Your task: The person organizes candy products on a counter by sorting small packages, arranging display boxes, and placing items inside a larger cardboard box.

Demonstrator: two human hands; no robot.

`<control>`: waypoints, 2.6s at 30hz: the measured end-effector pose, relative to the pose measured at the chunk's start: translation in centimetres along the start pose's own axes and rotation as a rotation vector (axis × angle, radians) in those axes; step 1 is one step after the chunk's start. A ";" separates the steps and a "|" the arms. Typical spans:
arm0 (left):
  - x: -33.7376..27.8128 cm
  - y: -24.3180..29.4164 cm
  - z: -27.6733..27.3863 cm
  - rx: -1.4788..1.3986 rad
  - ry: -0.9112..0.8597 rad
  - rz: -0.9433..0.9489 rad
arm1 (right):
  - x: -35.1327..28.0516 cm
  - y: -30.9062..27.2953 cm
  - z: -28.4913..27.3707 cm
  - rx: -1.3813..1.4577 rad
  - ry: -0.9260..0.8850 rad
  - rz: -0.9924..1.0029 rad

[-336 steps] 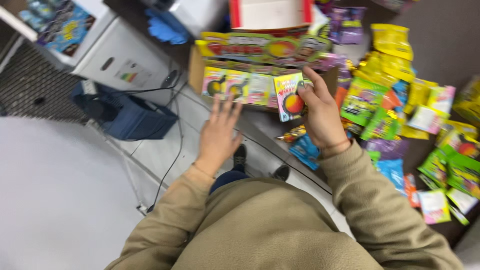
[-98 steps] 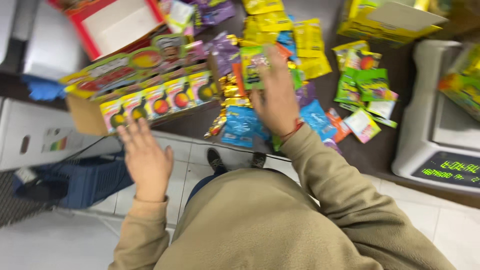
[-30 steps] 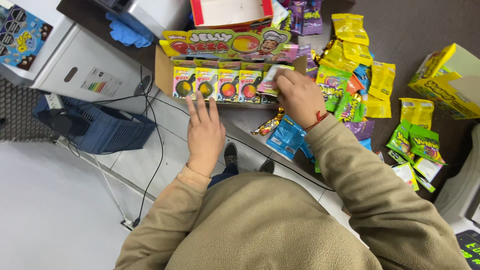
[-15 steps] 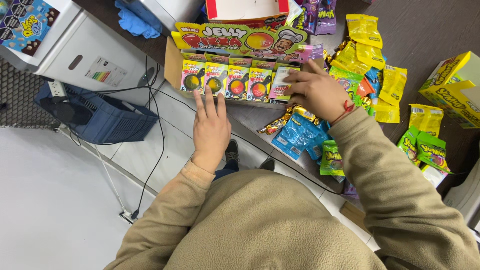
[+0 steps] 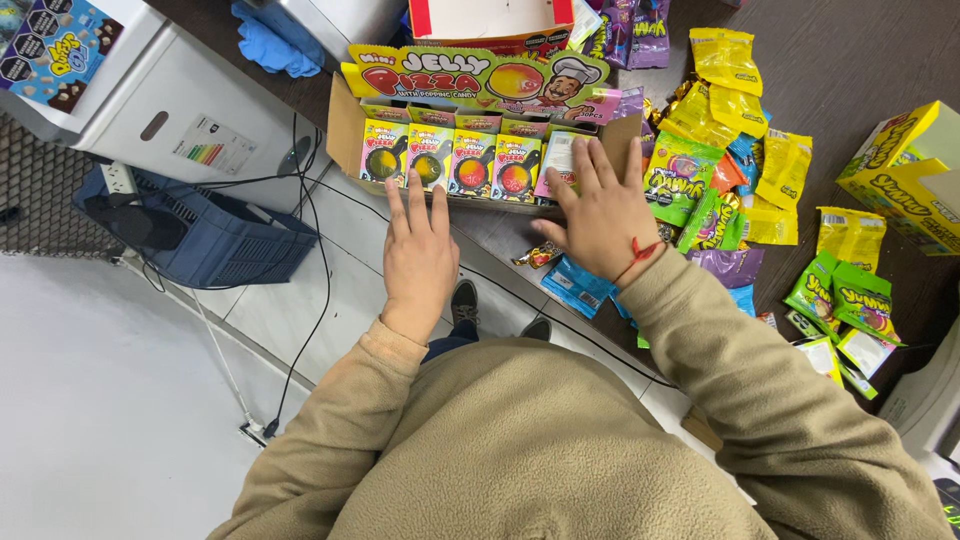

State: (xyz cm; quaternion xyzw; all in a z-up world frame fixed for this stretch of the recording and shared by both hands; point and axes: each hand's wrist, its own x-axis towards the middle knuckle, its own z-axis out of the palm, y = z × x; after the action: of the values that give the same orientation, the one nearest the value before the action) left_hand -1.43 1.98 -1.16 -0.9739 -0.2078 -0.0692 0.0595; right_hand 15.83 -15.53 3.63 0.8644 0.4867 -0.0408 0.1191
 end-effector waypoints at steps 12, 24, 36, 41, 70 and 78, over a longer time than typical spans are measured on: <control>0.2 -0.1 0.1 0.001 -0.006 0.006 | -0.2 -2.1 3.6 -0.054 0.070 0.009; 0.2 -0.4 -0.7 -0.008 0.007 0.043 | -0.5 -2.3 1.4 -0.034 -0.001 0.051; 0.7 -3.8 -2.4 -0.131 0.046 0.065 | -1.0 -4.0 3.7 0.186 0.394 0.009; 0.7 -3.6 -3.3 -0.225 0.046 0.152 | -5.5 -2.3 7.3 0.159 0.638 0.149; 6.5 20.1 6.9 -0.481 0.178 0.952 | -15.4 10.4 17.0 0.455 0.537 0.534; 7.3 19.8 8.3 -0.509 0.320 0.879 | -14.7 12.3 18.4 0.413 0.716 0.488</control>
State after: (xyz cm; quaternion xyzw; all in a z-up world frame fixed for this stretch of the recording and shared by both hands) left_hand 14.28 -11.81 -9.90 -0.9300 0.2551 -0.2335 -0.1245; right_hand 19.43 -38.39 -9.39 0.9188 0.2616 0.1928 -0.2242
